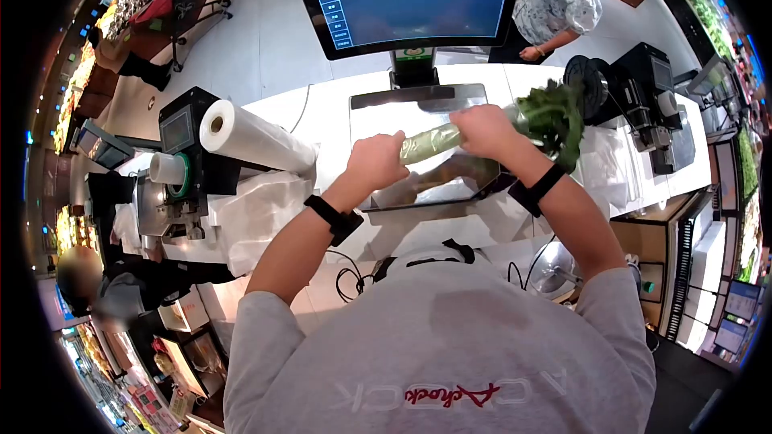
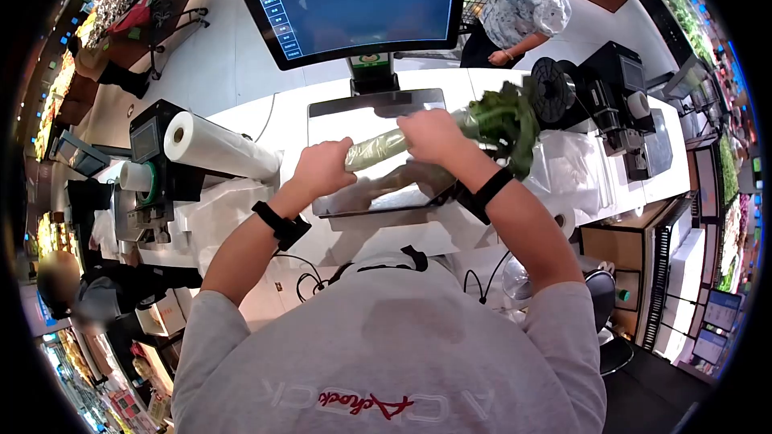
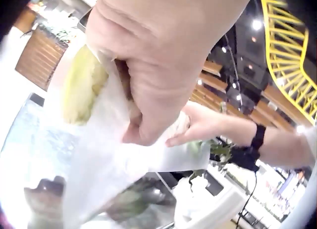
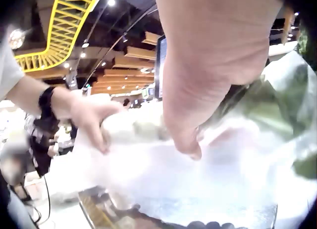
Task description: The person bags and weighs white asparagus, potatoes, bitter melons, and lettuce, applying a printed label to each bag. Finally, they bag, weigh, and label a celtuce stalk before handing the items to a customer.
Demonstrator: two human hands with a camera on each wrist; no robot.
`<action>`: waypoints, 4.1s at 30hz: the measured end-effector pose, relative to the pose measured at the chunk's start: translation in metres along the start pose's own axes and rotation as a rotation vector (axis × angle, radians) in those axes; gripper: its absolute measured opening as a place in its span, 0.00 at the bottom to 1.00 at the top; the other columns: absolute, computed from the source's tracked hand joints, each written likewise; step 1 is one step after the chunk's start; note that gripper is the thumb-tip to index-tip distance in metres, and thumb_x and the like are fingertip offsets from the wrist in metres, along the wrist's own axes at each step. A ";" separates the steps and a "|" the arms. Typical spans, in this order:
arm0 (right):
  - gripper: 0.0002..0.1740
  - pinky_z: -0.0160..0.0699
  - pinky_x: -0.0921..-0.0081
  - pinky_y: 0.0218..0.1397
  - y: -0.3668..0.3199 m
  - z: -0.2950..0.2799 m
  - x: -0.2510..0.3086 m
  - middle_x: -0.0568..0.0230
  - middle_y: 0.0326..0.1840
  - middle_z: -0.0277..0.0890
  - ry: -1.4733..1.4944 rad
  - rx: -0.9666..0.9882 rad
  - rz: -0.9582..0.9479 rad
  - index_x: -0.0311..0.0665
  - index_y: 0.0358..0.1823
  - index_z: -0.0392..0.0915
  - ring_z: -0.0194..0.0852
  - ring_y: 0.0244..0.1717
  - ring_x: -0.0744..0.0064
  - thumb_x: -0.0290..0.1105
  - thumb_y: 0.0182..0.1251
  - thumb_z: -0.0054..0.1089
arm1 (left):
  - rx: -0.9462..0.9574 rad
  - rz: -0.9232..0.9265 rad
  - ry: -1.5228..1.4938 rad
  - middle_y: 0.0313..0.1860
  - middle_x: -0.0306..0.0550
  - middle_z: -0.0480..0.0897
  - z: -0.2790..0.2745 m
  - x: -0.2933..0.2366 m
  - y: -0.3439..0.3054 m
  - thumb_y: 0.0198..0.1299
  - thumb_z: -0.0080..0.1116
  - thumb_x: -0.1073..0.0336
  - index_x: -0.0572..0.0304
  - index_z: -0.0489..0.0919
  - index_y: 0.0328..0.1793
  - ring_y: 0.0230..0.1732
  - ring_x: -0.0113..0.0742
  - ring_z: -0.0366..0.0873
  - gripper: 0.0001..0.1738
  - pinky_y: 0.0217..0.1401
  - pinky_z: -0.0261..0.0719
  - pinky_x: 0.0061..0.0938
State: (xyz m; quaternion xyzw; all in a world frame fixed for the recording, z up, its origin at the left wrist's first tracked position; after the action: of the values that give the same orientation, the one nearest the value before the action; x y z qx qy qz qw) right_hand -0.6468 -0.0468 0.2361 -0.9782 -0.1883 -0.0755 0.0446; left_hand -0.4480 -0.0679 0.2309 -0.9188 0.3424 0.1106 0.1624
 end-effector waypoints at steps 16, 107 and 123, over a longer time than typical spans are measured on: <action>0.17 0.80 0.55 0.44 -0.030 -0.045 0.032 0.58 0.34 0.83 0.000 0.156 -0.072 0.41 0.44 0.79 0.84 0.41 0.50 0.37 0.53 0.69 | -0.043 0.012 0.031 0.40 0.54 0.84 -0.009 -0.036 -0.030 0.44 0.70 0.61 0.60 0.75 0.47 0.41 0.51 0.85 0.24 0.42 0.83 0.42; 0.08 0.58 0.87 0.26 -0.190 -0.012 -0.025 0.78 0.23 0.68 1.634 -0.430 0.356 0.38 0.36 0.75 0.62 0.23 0.90 0.32 0.73 0.61 | 0.278 -0.126 -1.432 0.35 0.47 0.82 0.058 -0.170 -0.063 0.45 0.67 0.62 0.66 0.76 0.50 0.33 0.38 0.82 0.26 0.38 0.80 0.31; 0.08 0.62 0.87 0.30 -0.191 -0.026 -0.028 0.77 0.25 0.69 1.747 -0.358 0.228 0.39 0.34 0.74 0.64 0.26 0.89 0.30 0.71 0.62 | 0.476 0.054 -1.778 0.33 0.51 0.80 0.053 -0.195 -0.069 0.43 0.72 0.58 0.66 0.73 0.55 0.31 0.40 0.81 0.33 0.36 0.81 0.31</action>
State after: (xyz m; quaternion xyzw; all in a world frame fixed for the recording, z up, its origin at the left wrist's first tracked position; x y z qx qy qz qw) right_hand -0.7480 0.1171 0.2684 -0.5773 0.0255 -0.8157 0.0261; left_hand -0.5515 0.1166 0.2581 -0.4294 0.1267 0.7065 0.5481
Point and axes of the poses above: each hand's wrist, its own y-axis towards the middle knuckle, its own z-axis out of the palm, x = y × z, the point moved 5 cm from there along y, towards the middle knuckle
